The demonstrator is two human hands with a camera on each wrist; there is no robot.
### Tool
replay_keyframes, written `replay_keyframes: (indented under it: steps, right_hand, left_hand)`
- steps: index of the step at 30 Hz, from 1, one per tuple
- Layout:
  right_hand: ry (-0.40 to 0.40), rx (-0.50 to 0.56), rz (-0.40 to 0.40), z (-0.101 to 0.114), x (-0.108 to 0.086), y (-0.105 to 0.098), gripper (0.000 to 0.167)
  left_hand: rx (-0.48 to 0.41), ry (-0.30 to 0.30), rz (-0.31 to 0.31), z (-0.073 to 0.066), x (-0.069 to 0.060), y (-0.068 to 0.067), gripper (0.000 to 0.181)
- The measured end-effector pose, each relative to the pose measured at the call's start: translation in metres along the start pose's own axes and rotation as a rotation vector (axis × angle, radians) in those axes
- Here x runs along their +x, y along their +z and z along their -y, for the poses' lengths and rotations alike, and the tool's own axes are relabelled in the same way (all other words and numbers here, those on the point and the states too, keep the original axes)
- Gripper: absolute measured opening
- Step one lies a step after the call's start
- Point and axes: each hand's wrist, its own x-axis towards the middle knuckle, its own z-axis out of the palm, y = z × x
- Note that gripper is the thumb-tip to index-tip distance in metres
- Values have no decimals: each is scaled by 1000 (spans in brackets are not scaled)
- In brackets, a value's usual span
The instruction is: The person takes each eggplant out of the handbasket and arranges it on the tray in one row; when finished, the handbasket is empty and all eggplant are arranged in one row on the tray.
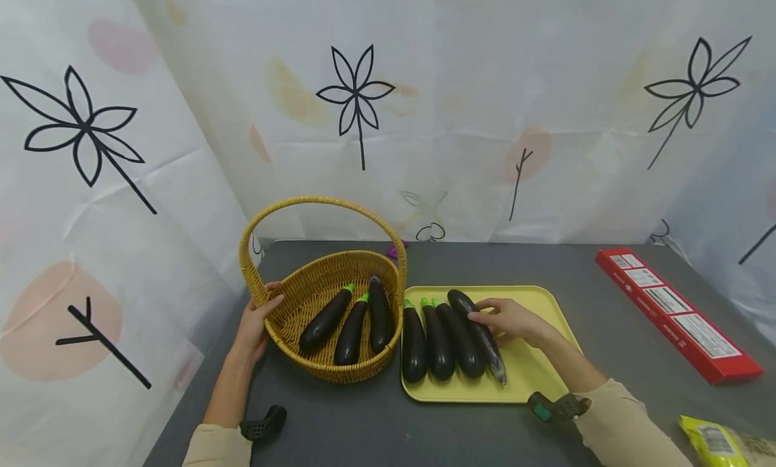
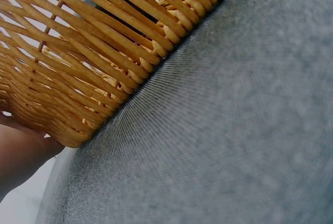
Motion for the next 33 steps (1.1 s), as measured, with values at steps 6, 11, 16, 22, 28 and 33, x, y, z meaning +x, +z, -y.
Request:
replay_keyframes:
  steps: [6,11,16,22,28,33]
  right_hand:
    - [-18,-24,-12,0,-2,-1,63]
    - [-32,-14,-8,-1,-3,0,60]
    - [-28,-16,-11,-2,-1,1,62]
    - [-25,26,-10,-4,0,-2,59]
    - [-27,61,7,-5,-2,-4,59]
    - [-30,80,15,-6,-2,-5,59]
  left_hand:
    - [-24,-10,13,-1,0,0,27]
    - [-16,-1,7,0,1,-1,26]
    - [-24,19,15,1,0,-3,23]
    - [-18,7,20,0,-1,-2,27]
    - [-16,-23,13,-1,0,0,32]
    - [-15,-27,7,-2,0,1,31]
